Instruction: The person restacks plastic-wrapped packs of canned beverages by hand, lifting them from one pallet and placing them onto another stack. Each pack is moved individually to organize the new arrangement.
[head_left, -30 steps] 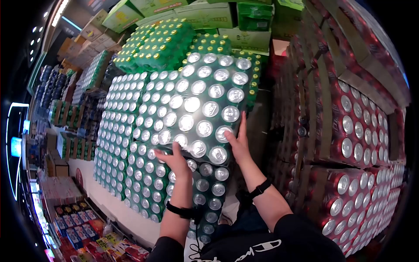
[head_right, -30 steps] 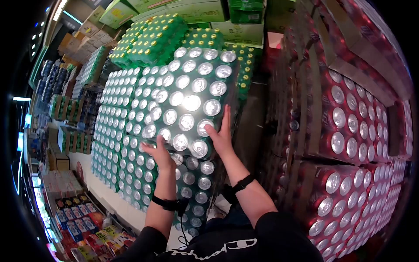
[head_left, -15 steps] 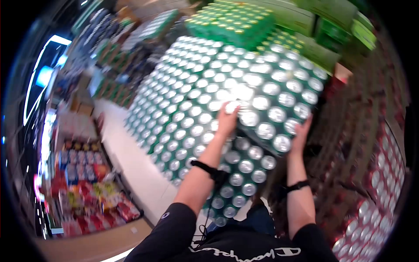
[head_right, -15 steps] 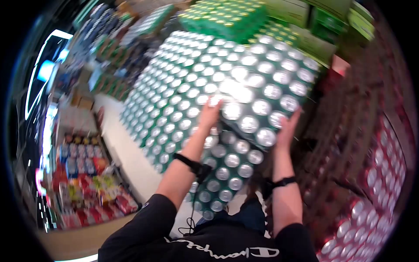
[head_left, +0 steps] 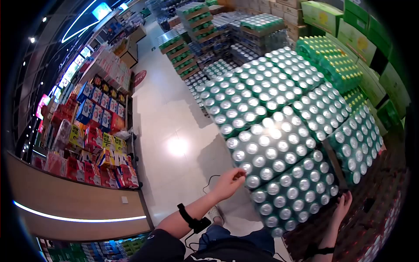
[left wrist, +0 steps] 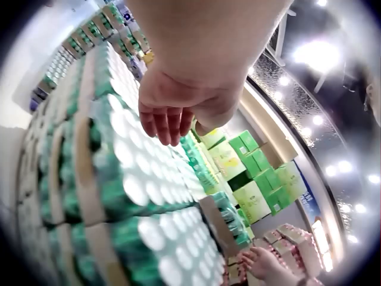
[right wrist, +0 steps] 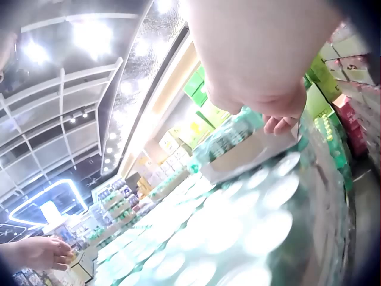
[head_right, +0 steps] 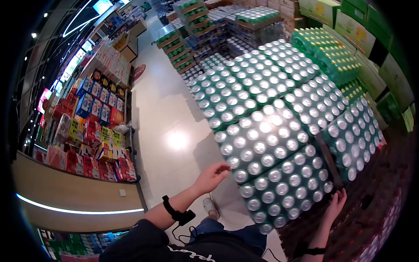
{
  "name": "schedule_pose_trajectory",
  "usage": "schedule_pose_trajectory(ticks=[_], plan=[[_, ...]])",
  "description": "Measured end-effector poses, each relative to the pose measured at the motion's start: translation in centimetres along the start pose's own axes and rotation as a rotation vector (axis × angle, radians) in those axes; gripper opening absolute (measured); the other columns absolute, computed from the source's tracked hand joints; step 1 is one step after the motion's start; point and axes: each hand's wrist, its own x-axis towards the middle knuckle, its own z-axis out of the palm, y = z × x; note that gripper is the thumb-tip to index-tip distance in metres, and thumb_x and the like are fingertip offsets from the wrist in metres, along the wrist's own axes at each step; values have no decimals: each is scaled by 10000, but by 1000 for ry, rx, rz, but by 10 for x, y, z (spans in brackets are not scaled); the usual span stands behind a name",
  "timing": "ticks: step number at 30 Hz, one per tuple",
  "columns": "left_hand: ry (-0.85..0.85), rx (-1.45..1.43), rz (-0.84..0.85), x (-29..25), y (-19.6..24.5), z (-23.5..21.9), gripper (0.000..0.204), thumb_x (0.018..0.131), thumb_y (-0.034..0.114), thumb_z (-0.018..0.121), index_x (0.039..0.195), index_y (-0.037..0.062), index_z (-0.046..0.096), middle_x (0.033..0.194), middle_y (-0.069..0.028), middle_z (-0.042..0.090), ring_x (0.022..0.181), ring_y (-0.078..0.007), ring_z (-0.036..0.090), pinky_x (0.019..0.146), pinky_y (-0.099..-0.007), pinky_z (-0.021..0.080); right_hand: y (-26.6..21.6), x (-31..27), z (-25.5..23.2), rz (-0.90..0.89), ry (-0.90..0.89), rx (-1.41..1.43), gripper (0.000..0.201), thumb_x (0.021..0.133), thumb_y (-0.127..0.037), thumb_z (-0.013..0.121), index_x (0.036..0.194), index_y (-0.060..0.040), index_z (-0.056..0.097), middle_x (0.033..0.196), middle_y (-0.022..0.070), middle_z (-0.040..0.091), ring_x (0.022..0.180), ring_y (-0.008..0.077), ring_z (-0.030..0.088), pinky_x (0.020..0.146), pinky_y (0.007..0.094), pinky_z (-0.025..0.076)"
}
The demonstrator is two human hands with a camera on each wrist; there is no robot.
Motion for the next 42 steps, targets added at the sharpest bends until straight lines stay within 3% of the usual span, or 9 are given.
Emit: schedule_pose_trajectory(ticks=[3,9,11,14,24,31,33,34,42], plan=[[0,50,-24,-74,-59,-93,231,935,134,564,1135,22,593,1063,-82,665,985,-165,629,878,-296,488,-24,-117,70,96,-19,39,281,945,-131,522,1222,-93,544,977,-1,602,773,70,533,664,202,427],[293,-81,-217,-219,-134,-259,225,930,145,572,1103,7,608,1024,-113,687,961,-176,651,848,-305,512,-97,-299,272,137,-793,-49,247,920,-114,539,1152,-48,595,921,8,627,788,81,567,657,214,453],[388,-99,-240,-248,-157,-304,207,934,129,567,1091,1,610,1013,-103,689,959,-172,649,839,-292,510,-152,-335,330,-42,-1167,-344,317,899,-162,565,1187,-31,581,967,76,659,862,175,628,727,290,504],[531,-128,-278,-259,-182,-358,195,937,125,565,1072,-6,614,1005,-97,688,954,-161,644,835,-281,506,-192,-359,404,-478,-1456,-818,417,865,-241,595,1231,-44,566,1031,145,663,964,291,638,827,374,507],[540,-97,-152,-139,-189,-560,183,943,126,569,1062,0,626,1005,-84,684,932,-135,630,824,-268,497,-207,-349,654,-558,-1425,-1045,444,809,-279,593,1192,-55,603,1090,164,654,1015,340,615,855,424,495],[707,-10,-185,-43,-193,-723,167,928,143,584,1038,30,638,1013,-75,679,942,-172,637,823,-303,501,-317,-307,877,-597,-1261,-860,369,840,-235,573,1163,-64,621,1062,153,668,1006,326,626,870,421,495],[688,361,-85,-5,-178,-760,156,912,135,590,1023,37,639,1019,-81,669,963,-216,633,818,-325,508,-339,-300,940,-654,-1128,-754,349,848,-235,573,1141,-55,631,1017,148,681,964,320,641,838,415,506],[675,543,-33,14,-174,-778,151,904,132,594,1015,40,640,1022,-84,664,973,-238,631,815,-336,512,-351,-297,967,-640,-1140,-724,342,850,-237,576,1133,-55,636,1002,148,684,946,319,645,828,412,509],[554,339,65,198,-206,-961,136,886,115,603,994,39,636,1037,-118,643,961,-263,629,792,-350,523,-408,-264,1173,-394,-1165,-514,357,869,-281,620,1137,-46,642,976,130,699,864,243,679,758,357,534]])
